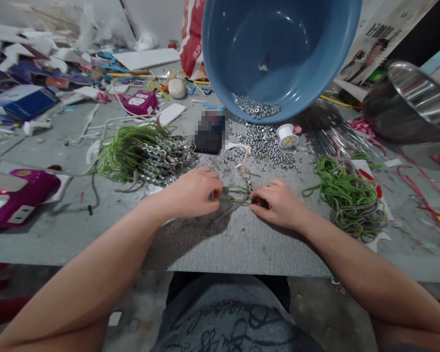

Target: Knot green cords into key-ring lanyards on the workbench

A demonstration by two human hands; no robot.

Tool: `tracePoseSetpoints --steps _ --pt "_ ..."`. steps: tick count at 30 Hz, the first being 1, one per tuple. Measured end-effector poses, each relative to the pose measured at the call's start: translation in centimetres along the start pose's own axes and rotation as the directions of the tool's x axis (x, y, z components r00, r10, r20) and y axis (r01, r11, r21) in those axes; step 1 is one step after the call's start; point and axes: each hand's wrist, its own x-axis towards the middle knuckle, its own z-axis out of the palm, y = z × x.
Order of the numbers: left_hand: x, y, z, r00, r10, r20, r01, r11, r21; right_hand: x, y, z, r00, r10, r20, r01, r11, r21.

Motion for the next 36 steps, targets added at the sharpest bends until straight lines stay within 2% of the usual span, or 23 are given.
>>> tracePoseSetpoints --steps 6,15,17,19,22,27,31,34,36 --pt "-0.1 0.0 0.3 1.0 -0.022 0.015 0.021 0.998 0.067 0.0 0.0 0.1 1.0 -0.016 -0.006 0.016 1.0 0.006" --pt "-0.2 0.0 0.0 0.99 -0.074 0.122 0.068 0.996 0.056 -0.2 0.1 0.1 0.998 -0.052 -0.032 0.052 0.998 -0.02" --pt "-0.2 0.0 -0.1 0.993 -0.098 0.071 0.096 0.995 0.028 -0.2 0.1 0.0 0.997 -0.042 -0.061 0.041 0.999 -0.02" --pt "-0.2 -0.2 -0.2 0.988 -0.153 -0.032 0.153 0.988 0.001 -0.2 0.0 -0.2 0.993 -0.045 -0.114 0.044 0.999 -0.011" --pt "-0.1 -0.5 0.0 0.965 -0.22 -0.14 0.223 0.975 0.005 -0.2 -0.2 -0.4 0.982 -0.115 -0.149 0.115 0.993 -0.012" --pt "0.0 -1.0 0.8 0.965 -0.256 -0.054 0.261 0.958 0.122 -0.3 -0.9 0.0 0.961 -0.276 -0.026 0.273 0.958 -0.084" --pt "0.0 -1.2 1.2 0.966 -0.257 0.021 0.252 0.957 0.147 -0.4 -1.4 0.4 0.942 -0.325 0.089 0.331 0.941 -0.073" --pt "0.2 -1.2 1.0 0.964 -0.264 -0.018 0.265 0.962 0.066 -0.4 -1.5 0.5 0.941 -0.311 0.133 0.319 0.947 -0.039" --pt "0.3 -1.1 0.8 0.955 -0.283 -0.086 0.277 0.958 -0.073 -0.4 -1.4 0.4 0.944 -0.301 0.136 0.306 0.952 -0.023"
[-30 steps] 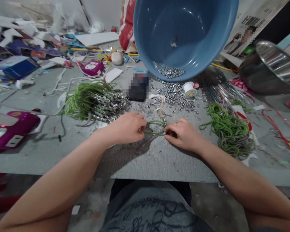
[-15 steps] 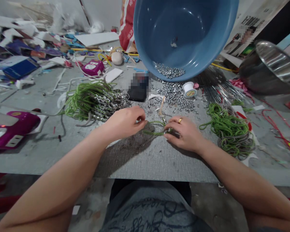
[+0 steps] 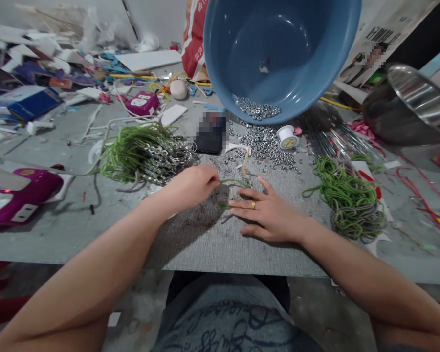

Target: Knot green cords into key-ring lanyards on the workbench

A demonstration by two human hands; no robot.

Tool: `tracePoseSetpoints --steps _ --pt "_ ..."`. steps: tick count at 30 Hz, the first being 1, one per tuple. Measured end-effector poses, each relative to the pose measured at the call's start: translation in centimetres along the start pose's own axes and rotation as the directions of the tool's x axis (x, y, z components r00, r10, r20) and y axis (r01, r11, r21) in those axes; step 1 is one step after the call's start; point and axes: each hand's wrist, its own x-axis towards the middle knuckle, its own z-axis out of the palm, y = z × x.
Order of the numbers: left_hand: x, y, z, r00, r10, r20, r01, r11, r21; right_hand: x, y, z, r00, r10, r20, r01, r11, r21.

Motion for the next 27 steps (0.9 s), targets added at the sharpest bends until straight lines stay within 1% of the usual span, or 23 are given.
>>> tracePoseSetpoints --steps 2,3,4,5,7,9,10,11,13,16,20,22,24,27 --pt "0.1 0.3 -0.2 0.998 -0.042 -0.04 0.033 0.979 -0.202 0.0 0.1 0.0 1.0 -0.001 -0.007 0.001 1.0 0.012" --pt "0.1 0.5 -0.2 0.997 -0.073 -0.029 0.06 0.945 -0.322 -0.1 0.2 0.1 1.0 -0.006 -0.014 0.006 1.0 0.017" --pt "0.1 0.8 -0.1 0.995 -0.102 0.001 0.092 0.89 -0.447 -0.1 0.2 0.2 1.0 -0.012 -0.026 0.013 1.0 0.023" --pt "0.1 1.1 0.0 0.991 -0.128 0.047 0.132 0.81 -0.572 -0.1 0.3 0.3 0.999 -0.019 -0.047 0.021 0.999 0.029" --pt "0.0 1.9 0.3 0.98 -0.149 0.133 0.196 0.602 -0.774 0.0 0.5 0.4 0.991 -0.019 -0.134 0.024 0.999 0.037" --pt "0.1 2.6 0.8 0.968 -0.166 0.188 0.24 0.397 -0.886 0.1 0.6 0.5 0.965 0.023 -0.261 -0.011 0.999 0.045" --pt "0.1 3.0 1.0 0.964 -0.171 0.206 0.251 0.315 -0.915 0.1 0.7 0.5 0.946 0.057 -0.32 -0.042 0.998 0.054" --pt "0.1 3.3 1.2 0.961 -0.17 0.219 0.257 0.25 -0.933 0.2 0.7 0.5 0.926 0.096 -0.366 -0.076 0.995 0.069" --pt "0.2 3.9 1.8 0.963 -0.167 0.213 0.242 0.174 -0.955 0.2 0.7 0.4 0.896 0.166 -0.413 -0.134 0.985 0.106" --pt "0.2 4.5 2.6 0.972 -0.18 0.148 0.176 0.149 -0.973 0.3 0.5 0.4 0.871 0.241 -0.427 -0.186 0.968 0.167" --pt "0.1 4.9 3.3 0.985 -0.163 0.059 0.087 0.169 -0.982 0.4 0.3 0.5 0.87 0.298 -0.393 -0.211 0.945 0.251" --pt "0.0 5.0 3.5 0.99 -0.138 -0.005 0.024 0.211 -0.977 0.6 0.3 0.5 0.871 0.314 -0.379 -0.206 0.932 0.299" --pt "0.0 5.1 3.6 0.99 -0.114 -0.077 -0.042 0.283 -0.958 0.8 0.2 0.4 0.871 0.342 -0.352 -0.208 0.907 0.367" --pt "0.0 5.2 3.8 0.987 -0.075 -0.145 -0.105 0.391 -0.915 1.1 0.1 0.3 0.856 0.421 -0.301 -0.236 0.834 0.499"
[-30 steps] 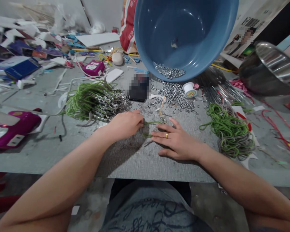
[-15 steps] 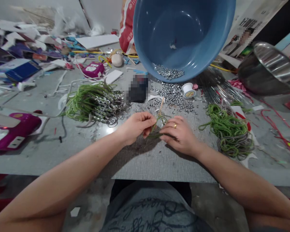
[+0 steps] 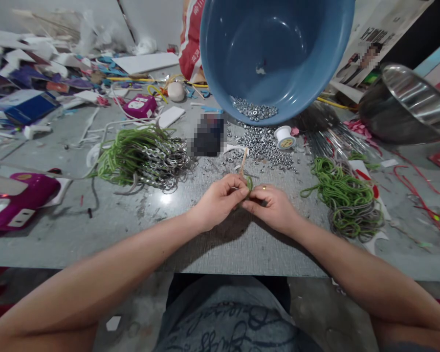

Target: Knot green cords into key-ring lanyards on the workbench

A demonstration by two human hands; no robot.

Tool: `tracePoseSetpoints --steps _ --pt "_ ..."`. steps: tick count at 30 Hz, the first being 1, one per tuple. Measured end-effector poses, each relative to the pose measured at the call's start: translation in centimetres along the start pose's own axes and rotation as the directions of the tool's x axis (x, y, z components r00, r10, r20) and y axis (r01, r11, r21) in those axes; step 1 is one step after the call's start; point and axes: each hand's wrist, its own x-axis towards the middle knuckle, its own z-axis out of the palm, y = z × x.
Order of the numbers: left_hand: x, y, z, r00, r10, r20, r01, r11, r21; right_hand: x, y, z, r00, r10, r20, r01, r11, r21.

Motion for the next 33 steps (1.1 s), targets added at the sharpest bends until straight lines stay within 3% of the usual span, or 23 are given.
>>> tracePoseSetpoints --steps 4,8,11,13,25,33 --pt "-0.2 -0.1 0.1 0.997 0.074 0.006 -0.074 0.992 0.102 0.0 -0.1 0.0 0.993 0.12 -0.02 -0.117 0.987 0.111" --pt "-0.6 0.2 -0.2 0.956 0.29 -0.048 -0.27 0.932 0.243 0.0 -0.3 -0.3 0.995 0.104 -0.011 -0.103 0.994 0.048" --pt "-0.8 0.4 -0.4 0.887 0.44 0.141 -0.461 0.823 0.331 0.0 -0.3 -0.6 0.998 0.054 0.018 -0.053 0.998 -0.022" --pt "-0.8 0.3 -0.5 0.851 0.462 0.25 -0.526 0.753 0.396 0.0 -0.3 -0.7 0.999 0.028 0.039 -0.026 0.998 -0.066" --pt "-0.3 -1.3 -0.7 0.875 0.438 0.206 -0.449 0.578 0.681 -0.1 0.0 -1.3 0.996 0.073 0.055 -0.066 0.99 -0.126" --pt "-0.3 -0.5 -0.6 0.934 0.341 0.104 -0.331 0.72 0.611 -0.1 0.1 -1.4 0.991 0.12 -0.057 -0.122 0.992 -0.039"
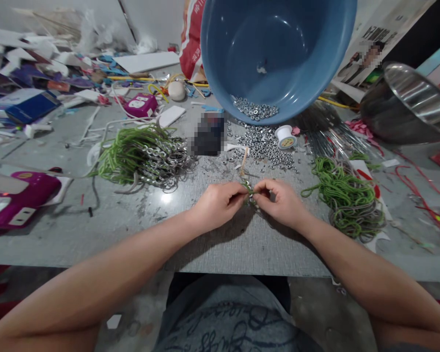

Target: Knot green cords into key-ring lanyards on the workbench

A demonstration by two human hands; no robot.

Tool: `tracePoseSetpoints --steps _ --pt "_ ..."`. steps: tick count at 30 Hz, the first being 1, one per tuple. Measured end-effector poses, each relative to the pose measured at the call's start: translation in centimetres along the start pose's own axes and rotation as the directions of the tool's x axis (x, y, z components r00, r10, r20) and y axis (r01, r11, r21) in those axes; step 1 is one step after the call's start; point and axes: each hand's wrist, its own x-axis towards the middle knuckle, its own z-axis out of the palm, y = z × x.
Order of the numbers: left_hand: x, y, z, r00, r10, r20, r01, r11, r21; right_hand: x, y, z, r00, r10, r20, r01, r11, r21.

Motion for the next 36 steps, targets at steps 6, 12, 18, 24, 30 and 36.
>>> tracePoseSetpoints --steps 6,12,18,24,30,36 --pt "0.22 0.03 -0.13 0.993 -0.115 0.01 0.116 0.989 -0.087 0.03 0.21 -0.02 0.999 0.046 -0.008 -0.045 0.995 0.094" --pt "0.27 0.05 -0.06 0.993 -0.111 0.043 0.115 0.986 -0.12 0.06 0.27 0.08 0.996 0.084 0.009 -0.084 0.986 0.146" --pt "0.22 -0.12 0.0 0.993 -0.112 0.041 0.115 0.989 -0.095 -0.08 0.13 0.09 0.999 0.053 0.004 -0.053 0.996 0.078" --pt "0.15 -0.16 0.01 0.992 -0.111 0.067 0.115 0.991 -0.063 -0.17 -0.14 -0.07 1.0 -0.026 0.008 0.026 0.999 -0.041" --pt "0.19 -0.33 -0.15 0.992 -0.096 0.081 0.1 0.994 -0.048 -0.1 0.14 -0.1 1.0 -0.016 0.018 0.016 1.0 -0.022" --pt "0.19 -0.26 -0.1 0.995 -0.064 0.082 0.067 0.997 -0.04 -0.08 0.53 -0.05 0.999 0.023 0.027 -0.024 0.999 0.047"
